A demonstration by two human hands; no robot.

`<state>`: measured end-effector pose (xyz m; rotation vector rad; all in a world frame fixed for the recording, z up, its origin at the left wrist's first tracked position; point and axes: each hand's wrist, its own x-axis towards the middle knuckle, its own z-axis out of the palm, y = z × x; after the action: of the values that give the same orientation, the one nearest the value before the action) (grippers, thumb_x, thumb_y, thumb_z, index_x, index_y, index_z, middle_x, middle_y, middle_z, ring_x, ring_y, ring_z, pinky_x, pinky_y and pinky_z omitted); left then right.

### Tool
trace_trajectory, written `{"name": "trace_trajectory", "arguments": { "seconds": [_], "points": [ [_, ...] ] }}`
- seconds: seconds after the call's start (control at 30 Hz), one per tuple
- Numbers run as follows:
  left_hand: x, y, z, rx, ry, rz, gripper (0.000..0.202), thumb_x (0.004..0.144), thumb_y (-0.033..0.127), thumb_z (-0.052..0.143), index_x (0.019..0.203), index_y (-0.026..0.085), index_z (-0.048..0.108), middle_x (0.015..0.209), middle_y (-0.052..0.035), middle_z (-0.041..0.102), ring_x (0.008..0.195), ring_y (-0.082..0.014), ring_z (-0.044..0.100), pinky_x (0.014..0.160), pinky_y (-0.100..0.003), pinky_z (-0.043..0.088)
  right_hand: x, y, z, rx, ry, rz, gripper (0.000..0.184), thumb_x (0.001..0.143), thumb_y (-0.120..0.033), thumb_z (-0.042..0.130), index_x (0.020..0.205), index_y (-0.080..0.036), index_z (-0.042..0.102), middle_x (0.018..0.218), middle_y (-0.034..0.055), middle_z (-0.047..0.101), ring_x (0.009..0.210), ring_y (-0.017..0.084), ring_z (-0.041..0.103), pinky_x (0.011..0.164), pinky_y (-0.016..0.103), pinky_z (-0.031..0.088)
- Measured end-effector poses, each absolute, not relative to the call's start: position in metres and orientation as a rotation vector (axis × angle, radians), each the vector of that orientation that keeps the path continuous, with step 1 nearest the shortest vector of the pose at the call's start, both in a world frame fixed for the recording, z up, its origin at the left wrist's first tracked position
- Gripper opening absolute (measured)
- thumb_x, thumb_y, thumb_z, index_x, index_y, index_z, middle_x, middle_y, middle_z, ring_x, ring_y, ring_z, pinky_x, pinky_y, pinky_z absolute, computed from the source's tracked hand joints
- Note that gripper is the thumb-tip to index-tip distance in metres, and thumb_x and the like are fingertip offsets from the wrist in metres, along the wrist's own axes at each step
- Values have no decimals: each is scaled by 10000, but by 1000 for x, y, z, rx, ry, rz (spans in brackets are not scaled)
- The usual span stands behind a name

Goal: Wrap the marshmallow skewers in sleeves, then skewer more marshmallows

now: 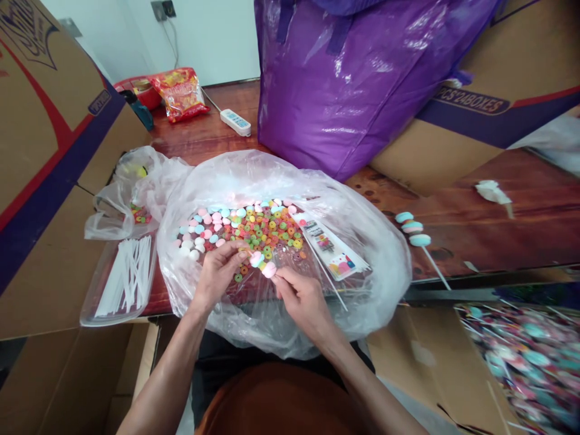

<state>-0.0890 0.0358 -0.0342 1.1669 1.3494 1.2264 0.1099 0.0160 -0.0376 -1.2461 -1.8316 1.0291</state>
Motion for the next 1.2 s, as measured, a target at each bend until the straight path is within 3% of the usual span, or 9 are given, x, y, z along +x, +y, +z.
{"name": "trace_trajectory", "arguments": {
  "seconds": [0.17, 0.27, 0.57, 0.87, 1.03, 1.2],
  "points": [
    [-94, 34, -37, 1195, 1420, 1174, 268, 765, 361, 780, 959, 176, 796, 801, -27, 739, 694, -151, 627, 678, -263, 511, 115, 19, -40, -1264, -1964, 887, 341, 986, -276, 434, 669, -199, 532, 597, -30, 500, 549, 113, 423, 581, 246, 321],
    [-96, 33, -35, 1176, 1398, 1154, 285, 773, 382, 775, 976, 183, 801, 682, -6, 701, 629, -137, 599, 627, -252, 496, 113, 19, -40, -1243, -1899, 972, 353, 985, -286, 447, 653, -198, 526, 579, -38, 491, 530, 105, 434, 563, 236, 327],
    [-94, 32, -35, 994, 1355, 1200, 371, 751, 449, 783, 1001, 175, 792, 711, -23, 699, 648, -135, 608, 600, -240, 493, 105, 16, -44, -1222, -1745, 1060, 311, 974, -298, 493, 711, -189, 619, 592, -34, 529, 537, 105, 486, 559, 222, 363],
    [-93, 31, -38, 1180, 1408, 1207, 212, 747, 362, 797, 859, 183, 776, 828, -34, 705, 693, -129, 588, 631, -233, 477, 99, 12, -41, -1240, -1921, 793, 315, 982, -241, 431, 714, -193, 588, 641, -2, 577, 566, 120, 473, 607, 243, 360],
    [-92, 30, -44, 923, 1384, 1277, 325, 771, 439, 770, 968, 181, 786, 675, -3, 668, 615, -115, 572, 623, -241, 492, 91, 12, -40, -1222, -1783, 919, 321, 996, -281, 433, 725, -201, 586, 598, -18, 540, 535, 116, 466, 567, 229, 365],
    [-93, 29, -40, 957, 1383, 1237, 335, 729, 439, 805, 929, 170, 801, 639, 6, 640, 566, -93, 510, 558, -225, 436, 95, 13, -40, -1185, -1819, 962, 325, 995, -272, 434, 719, -195, 586, 601, -21, 532, 543, 115, 469, 578, 231, 365]
  ]
}}
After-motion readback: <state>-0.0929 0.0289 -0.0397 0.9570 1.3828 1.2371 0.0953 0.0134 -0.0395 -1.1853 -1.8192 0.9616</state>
